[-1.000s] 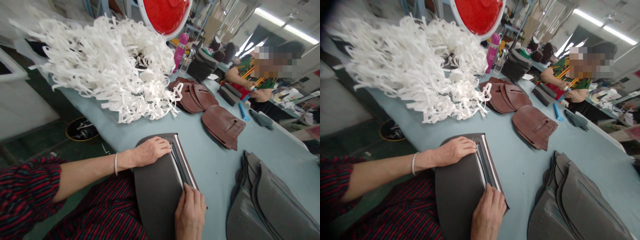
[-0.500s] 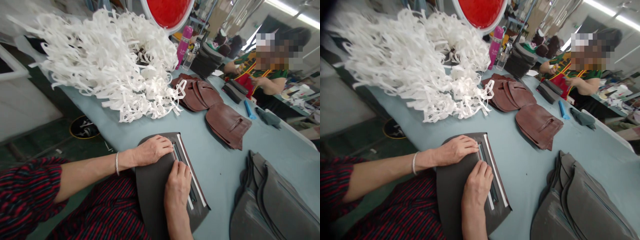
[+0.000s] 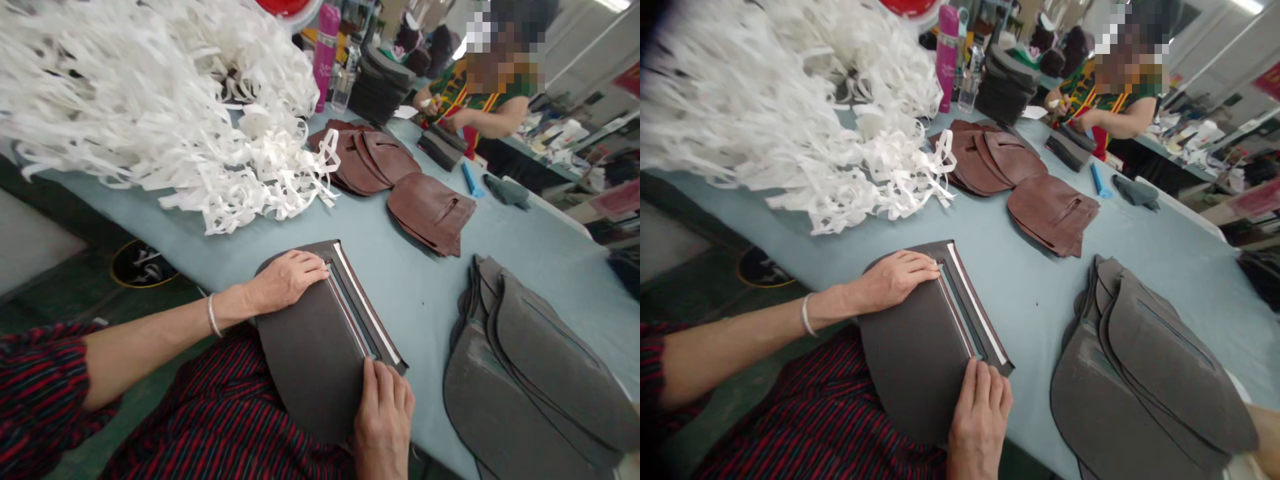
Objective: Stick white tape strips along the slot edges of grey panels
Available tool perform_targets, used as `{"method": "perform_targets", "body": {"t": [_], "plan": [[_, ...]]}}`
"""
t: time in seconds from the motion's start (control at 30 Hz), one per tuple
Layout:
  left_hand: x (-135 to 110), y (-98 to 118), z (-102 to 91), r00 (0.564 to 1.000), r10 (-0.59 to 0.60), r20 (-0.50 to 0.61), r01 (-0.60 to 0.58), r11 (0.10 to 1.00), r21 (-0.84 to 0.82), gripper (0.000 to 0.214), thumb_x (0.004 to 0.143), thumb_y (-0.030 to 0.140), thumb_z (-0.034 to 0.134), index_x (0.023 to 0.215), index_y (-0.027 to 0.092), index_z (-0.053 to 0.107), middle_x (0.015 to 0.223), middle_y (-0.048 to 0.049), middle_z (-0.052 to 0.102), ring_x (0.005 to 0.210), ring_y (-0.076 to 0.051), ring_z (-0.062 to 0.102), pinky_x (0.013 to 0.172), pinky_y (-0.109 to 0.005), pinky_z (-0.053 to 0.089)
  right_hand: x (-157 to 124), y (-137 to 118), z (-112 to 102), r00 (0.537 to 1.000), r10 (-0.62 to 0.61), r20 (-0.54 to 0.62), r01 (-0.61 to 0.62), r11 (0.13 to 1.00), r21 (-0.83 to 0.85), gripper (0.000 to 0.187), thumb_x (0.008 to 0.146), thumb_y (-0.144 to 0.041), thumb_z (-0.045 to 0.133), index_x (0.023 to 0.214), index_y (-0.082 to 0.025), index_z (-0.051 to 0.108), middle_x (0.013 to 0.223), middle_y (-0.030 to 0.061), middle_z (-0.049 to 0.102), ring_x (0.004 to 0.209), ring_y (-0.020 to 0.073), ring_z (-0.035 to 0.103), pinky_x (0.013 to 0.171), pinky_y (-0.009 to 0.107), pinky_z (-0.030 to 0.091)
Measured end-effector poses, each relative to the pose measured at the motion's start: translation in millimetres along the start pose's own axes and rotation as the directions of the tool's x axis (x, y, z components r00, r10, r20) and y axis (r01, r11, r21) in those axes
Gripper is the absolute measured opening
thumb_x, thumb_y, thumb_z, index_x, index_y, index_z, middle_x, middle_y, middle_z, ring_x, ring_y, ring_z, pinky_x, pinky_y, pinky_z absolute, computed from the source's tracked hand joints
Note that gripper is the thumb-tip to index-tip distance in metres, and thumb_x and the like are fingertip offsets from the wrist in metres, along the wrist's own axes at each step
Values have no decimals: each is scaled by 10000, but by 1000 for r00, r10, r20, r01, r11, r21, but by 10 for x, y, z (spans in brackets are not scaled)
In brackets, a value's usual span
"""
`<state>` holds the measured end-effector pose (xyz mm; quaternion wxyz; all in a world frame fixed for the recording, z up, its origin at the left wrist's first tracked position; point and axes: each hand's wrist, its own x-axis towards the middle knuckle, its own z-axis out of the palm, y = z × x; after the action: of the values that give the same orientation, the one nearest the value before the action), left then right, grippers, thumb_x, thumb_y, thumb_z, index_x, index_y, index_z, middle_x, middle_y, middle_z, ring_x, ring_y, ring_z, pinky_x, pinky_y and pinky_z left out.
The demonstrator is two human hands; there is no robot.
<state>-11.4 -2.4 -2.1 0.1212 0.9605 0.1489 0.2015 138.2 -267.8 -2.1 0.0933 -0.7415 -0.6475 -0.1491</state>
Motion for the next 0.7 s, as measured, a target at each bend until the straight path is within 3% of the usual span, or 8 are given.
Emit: {"method": "perform_targets", "body": {"t": [0.27,0.37,0.5,0.63,0.7], "plan": [[35,76,-60,995,-26,97,26,1000,7,307,960,130,378,1211,189,544,1252,-40,569,1212,-186,446,1005,-384,367,-95,38,55,982,163,-92,-143,970,196,201,894,-69,447,1045,-134,563,1205,160,559,1152,298,459,919,516,406],[37,42,-37,996,-19,90,18,1000,5,304,963,126,367,1201,184,547,1243,-35,574,1209,-184,451,998,-390,372,-97,49,68,980,168,-105,-140,962,235,232,891,-39,433,1065,-134,553,1260,155,562,1192,289,454,947,512,376],[47,12,-5,998,-3,61,2,1000,17,297,958,133,376,1187,179,558,1229,-46,585,1188,-194,478,980,-400,391,-77,77,68,986,145,-87,-116,955,273,290,896,-37,403,1117,-151,554,1183,110,629,1146,251,493,958,485,351],[37,362,7,999,7,47,-9,999,53,286,941,157,424,1186,184,568,1196,-64,618,1270,-251,421,1029,-466,333,-68,81,111,985,140,-100,-114,966,233,333,897,-72,386,1167,-148,567,1105,110,657,1069,252,529,936,481,354],[19,656,38,989,111,93,-111,994,-6,301,937,241,466,1221,183,547,1221,-61,612,1281,-236,417,1076,-449,286,-65,86,162,990,112,-88,-94,978,187,389,910,-114,338,1238,-138,546,1060,122,664,1028,265,544,912,490,358]]}}
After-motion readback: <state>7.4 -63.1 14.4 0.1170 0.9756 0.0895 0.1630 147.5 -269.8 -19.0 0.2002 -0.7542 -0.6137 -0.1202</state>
